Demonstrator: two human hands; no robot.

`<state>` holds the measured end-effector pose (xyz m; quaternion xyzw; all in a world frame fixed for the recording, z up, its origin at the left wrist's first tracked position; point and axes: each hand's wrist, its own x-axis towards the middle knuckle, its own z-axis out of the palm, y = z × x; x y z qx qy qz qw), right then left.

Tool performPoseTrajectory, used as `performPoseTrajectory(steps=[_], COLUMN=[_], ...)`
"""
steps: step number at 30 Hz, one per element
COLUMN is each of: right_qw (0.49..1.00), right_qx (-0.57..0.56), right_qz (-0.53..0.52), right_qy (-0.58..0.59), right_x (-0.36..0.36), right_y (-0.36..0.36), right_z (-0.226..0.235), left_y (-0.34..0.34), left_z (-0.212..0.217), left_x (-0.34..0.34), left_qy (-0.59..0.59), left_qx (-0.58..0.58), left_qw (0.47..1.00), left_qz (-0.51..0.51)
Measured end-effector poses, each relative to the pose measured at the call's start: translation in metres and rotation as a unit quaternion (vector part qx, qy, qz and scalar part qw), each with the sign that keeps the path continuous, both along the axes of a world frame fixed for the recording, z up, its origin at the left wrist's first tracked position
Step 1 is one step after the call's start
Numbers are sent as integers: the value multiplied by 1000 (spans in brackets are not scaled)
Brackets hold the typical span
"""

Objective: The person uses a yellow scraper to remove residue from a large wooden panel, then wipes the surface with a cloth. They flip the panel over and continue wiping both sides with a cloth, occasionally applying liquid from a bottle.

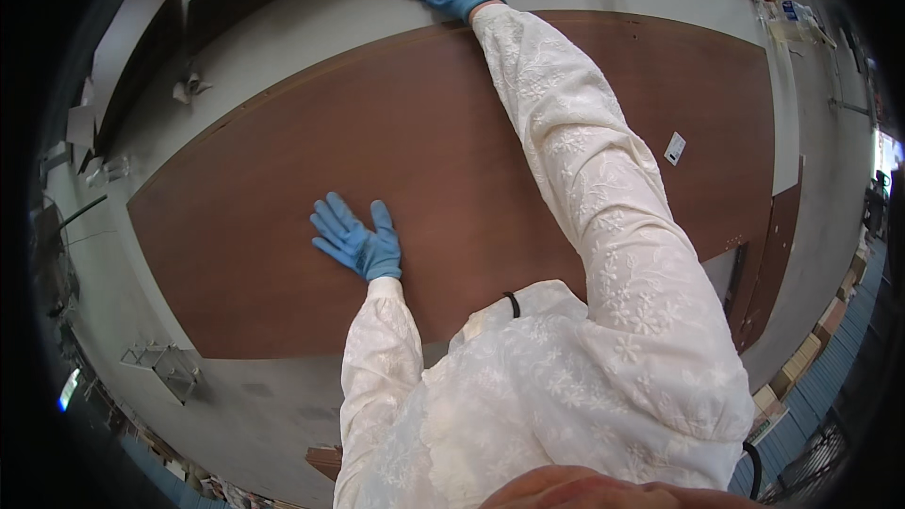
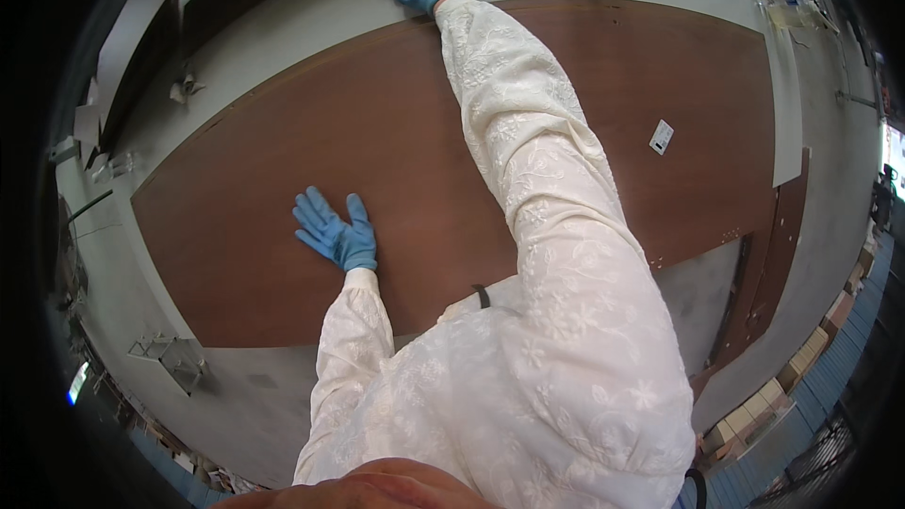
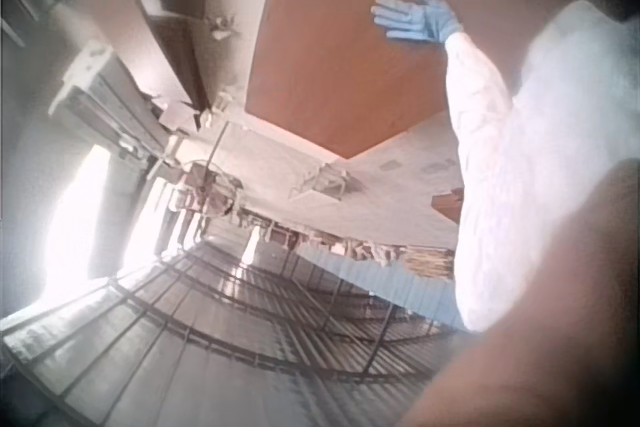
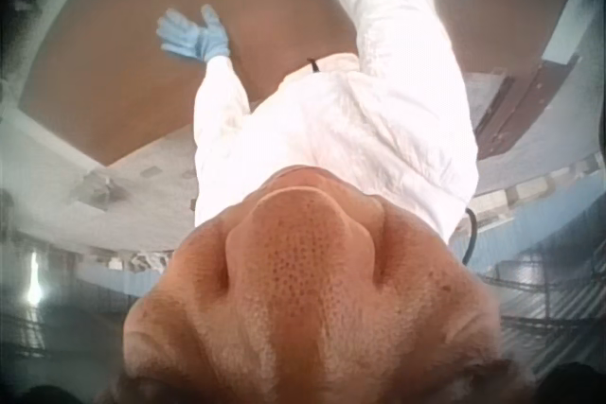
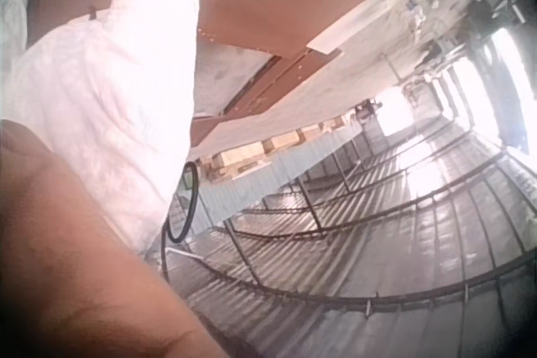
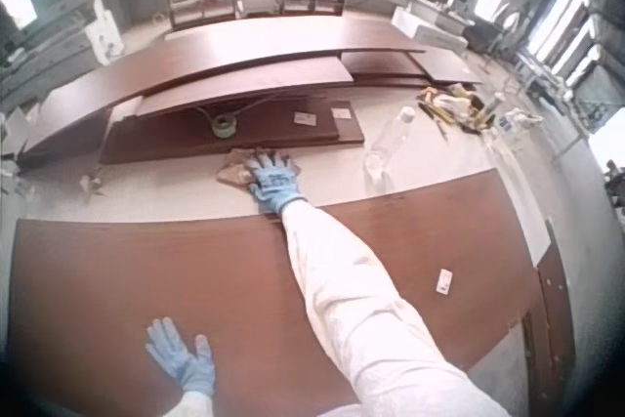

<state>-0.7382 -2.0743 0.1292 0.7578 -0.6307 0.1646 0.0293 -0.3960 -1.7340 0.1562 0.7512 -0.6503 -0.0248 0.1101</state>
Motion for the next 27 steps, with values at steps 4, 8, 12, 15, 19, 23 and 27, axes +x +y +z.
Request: performPoseTrajectory(steps=[4, 8, 12, 15, 19, 23, 27], right_qw=[996, 985, 989, 995, 993, 999, 999], right_qx=[-85, -160, 70, -20, -99, -14, -14], right_qz=[-1, -15, -73, -16, -19, 32, 27], right_qy=[-32, -54, 111, 96, 68, -18, -33], right_x=[-17, -53, -71, -72, -77, -42, 87], right_y=[-3, 69, 202, 247, 225, 212, 269], right_z=[8, 67, 94, 95, 83, 62, 51], left_y=[0, 4, 4, 4, 5, 5, 4], left_z=[1, -5, -10, -9, -9, -12, -10], left_x=[-3, 2, 1, 1, 1, 0, 1], left_qy=[1, -11, 3, 5, 10, 16, 93], left_qx=[5, 2, -15, -17, -23, -53, -70], left_qw=[1000, 1000, 1000, 1000, 1000, 998, 993], left_qz=[8, -5, -2, -2, 2, -2, 19])
